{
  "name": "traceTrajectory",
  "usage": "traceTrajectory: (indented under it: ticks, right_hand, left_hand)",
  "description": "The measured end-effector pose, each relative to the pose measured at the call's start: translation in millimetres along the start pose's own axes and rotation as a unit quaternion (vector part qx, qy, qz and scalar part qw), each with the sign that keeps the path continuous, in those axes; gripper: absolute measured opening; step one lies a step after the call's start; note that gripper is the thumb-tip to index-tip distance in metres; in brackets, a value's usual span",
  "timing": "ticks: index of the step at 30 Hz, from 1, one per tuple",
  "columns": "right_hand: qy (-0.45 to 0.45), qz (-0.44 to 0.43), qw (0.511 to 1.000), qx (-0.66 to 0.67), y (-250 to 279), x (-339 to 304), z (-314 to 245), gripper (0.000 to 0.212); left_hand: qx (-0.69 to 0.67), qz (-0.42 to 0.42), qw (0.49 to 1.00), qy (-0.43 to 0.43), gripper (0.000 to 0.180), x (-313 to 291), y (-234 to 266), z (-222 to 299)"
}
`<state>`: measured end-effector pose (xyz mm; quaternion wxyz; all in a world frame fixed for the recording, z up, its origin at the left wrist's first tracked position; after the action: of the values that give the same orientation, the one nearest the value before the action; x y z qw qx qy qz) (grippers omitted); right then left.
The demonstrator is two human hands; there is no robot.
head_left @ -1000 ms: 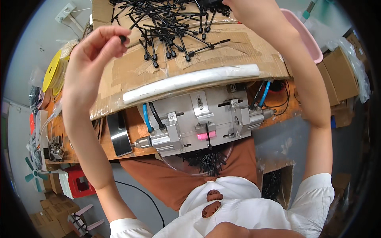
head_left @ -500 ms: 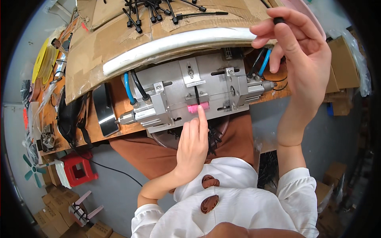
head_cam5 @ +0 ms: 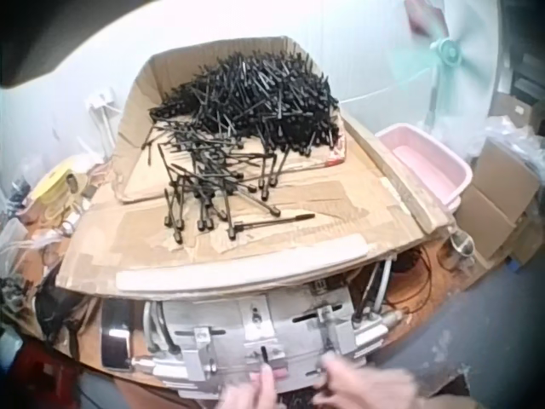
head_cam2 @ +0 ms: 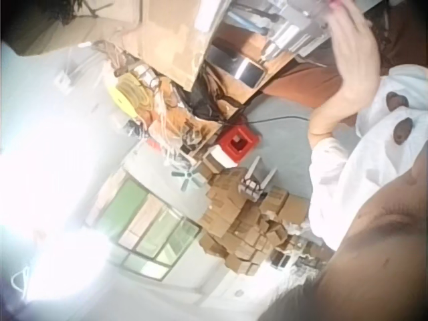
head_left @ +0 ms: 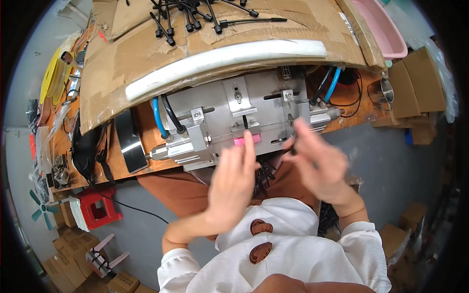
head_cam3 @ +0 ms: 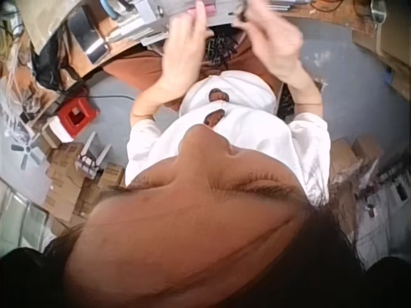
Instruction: The person picks up a mascara brush from a cardboard box, places it into a machine, and then removes the brush and drops it into a container below. This process is repeated for several mascara brushes.
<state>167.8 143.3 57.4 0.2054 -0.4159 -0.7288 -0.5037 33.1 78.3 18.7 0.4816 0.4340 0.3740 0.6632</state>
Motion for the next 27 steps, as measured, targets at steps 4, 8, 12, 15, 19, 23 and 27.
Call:
traceTrajectory:
  ticks: [4,8,12,15,19,23,27]
  right_hand:
    - [-0.016,-0.083,0.996,-0.004,-47,-36,-5,0.066]
    - [-0.023,-0.098,0.995,0.008,-74,-42,-5,0.065]
    - [-0.025,-0.117,0.993,-0.007,-77,-37,-4,0.063]
    - [-0.026,-0.176,0.984,-0.012,-62,-21,-4,0.061]
    - [0.131,-0.127,0.967,-0.178,-21,51,4,0.050]
    - [0.204,-0.152,0.880,-0.402,-48,165,76,0.023]
    - [0.146,-0.180,0.934,-0.272,-49,203,96,0.011]
  left_hand:
    - [-0.013,0.156,0.982,0.104,0.037,99,79,-50]
    - [-0.022,0.168,0.984,0.062,0.023,174,95,-98]
    - [-0.057,0.113,0.989,0.078,0.019,176,91,-102]
    - [-0.095,0.160,0.982,0.040,0.017,140,103,-81]
    - [-0.079,0.198,0.975,0.056,0.025,59,98,-42]
    - [-0.080,0.082,0.993,0.039,0.070,-7,41,-12]
    - [-0.022,0.003,0.999,0.025,0.068,-20,-13,6]
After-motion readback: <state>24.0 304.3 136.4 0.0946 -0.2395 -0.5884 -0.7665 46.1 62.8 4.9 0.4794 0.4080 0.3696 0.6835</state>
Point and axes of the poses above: each hand's wrist, its own x-axis towards the middle knuckle, its own y-axis out of the back of the hand, z = x × y, the point moved 6 cm from there along x, towards the middle knuckle, and after that the axes turned 14 degrees about y, right-handed, at the moved point
